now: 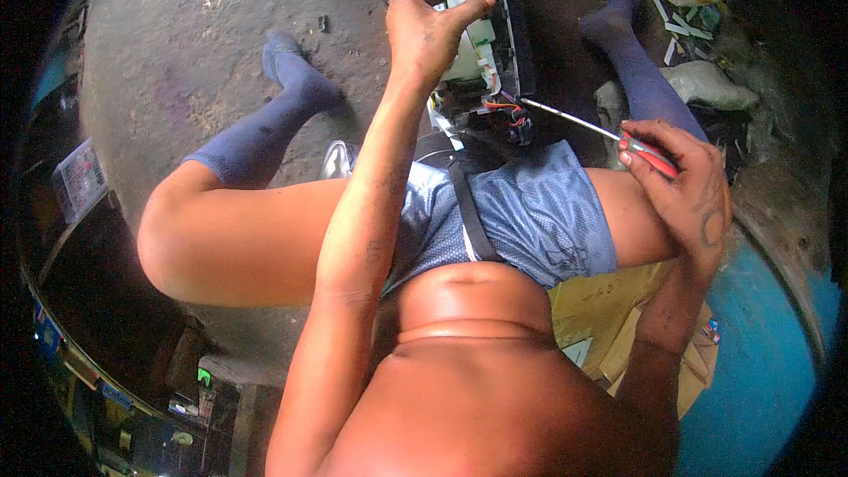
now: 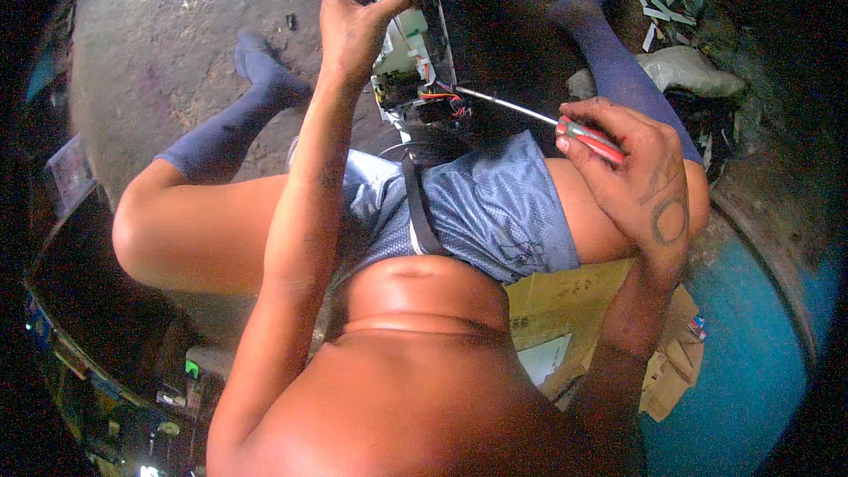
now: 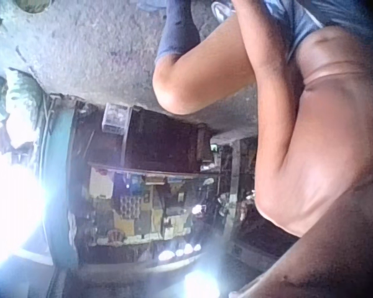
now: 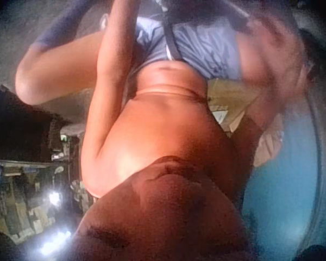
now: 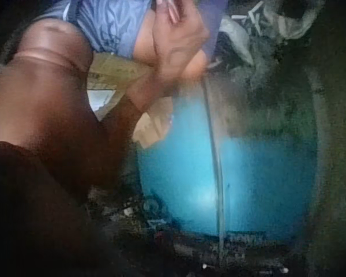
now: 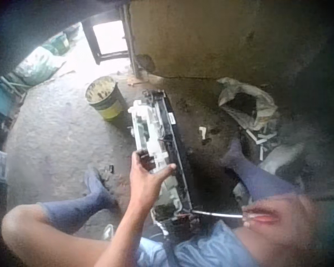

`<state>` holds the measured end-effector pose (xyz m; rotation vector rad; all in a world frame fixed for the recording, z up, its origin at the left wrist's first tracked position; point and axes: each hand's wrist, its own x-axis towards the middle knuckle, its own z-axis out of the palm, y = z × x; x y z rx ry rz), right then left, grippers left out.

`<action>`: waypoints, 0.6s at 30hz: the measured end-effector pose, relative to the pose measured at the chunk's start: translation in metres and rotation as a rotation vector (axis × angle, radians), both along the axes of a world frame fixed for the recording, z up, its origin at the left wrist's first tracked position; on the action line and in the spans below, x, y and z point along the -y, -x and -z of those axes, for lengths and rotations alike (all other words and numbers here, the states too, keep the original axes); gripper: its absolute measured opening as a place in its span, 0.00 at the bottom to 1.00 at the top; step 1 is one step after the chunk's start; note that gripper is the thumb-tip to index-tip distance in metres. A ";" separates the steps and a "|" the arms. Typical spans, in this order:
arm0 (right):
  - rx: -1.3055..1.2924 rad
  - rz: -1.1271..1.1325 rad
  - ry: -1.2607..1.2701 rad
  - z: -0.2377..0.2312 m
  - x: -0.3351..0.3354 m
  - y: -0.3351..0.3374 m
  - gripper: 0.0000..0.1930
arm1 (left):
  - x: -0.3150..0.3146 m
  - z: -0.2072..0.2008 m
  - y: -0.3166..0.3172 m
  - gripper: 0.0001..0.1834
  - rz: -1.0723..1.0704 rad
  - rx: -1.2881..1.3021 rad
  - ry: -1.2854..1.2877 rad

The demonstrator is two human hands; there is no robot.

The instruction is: The person sits on the floor and uses a screwdriver and pliers to disassemble a black electronic device. They remove screws, detach a white plastic component, and cut wires, leaving the device partially disassembled.

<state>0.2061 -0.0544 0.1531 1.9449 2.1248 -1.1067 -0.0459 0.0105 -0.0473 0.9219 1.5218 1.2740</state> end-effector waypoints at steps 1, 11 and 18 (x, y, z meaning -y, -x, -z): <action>0.035 -0.010 -0.006 0.000 0.003 -0.004 0.16 | -0.004 -0.018 -0.012 0.28 -0.027 0.066 0.058; 0.103 -0.026 -0.053 0.001 0.011 -0.020 0.13 | -0.008 0.005 -0.030 0.28 0.121 -0.231 -0.055; 0.064 -0.105 -0.246 0.029 0.022 -0.037 0.16 | 0.002 0.004 -0.018 0.40 0.174 -0.241 0.176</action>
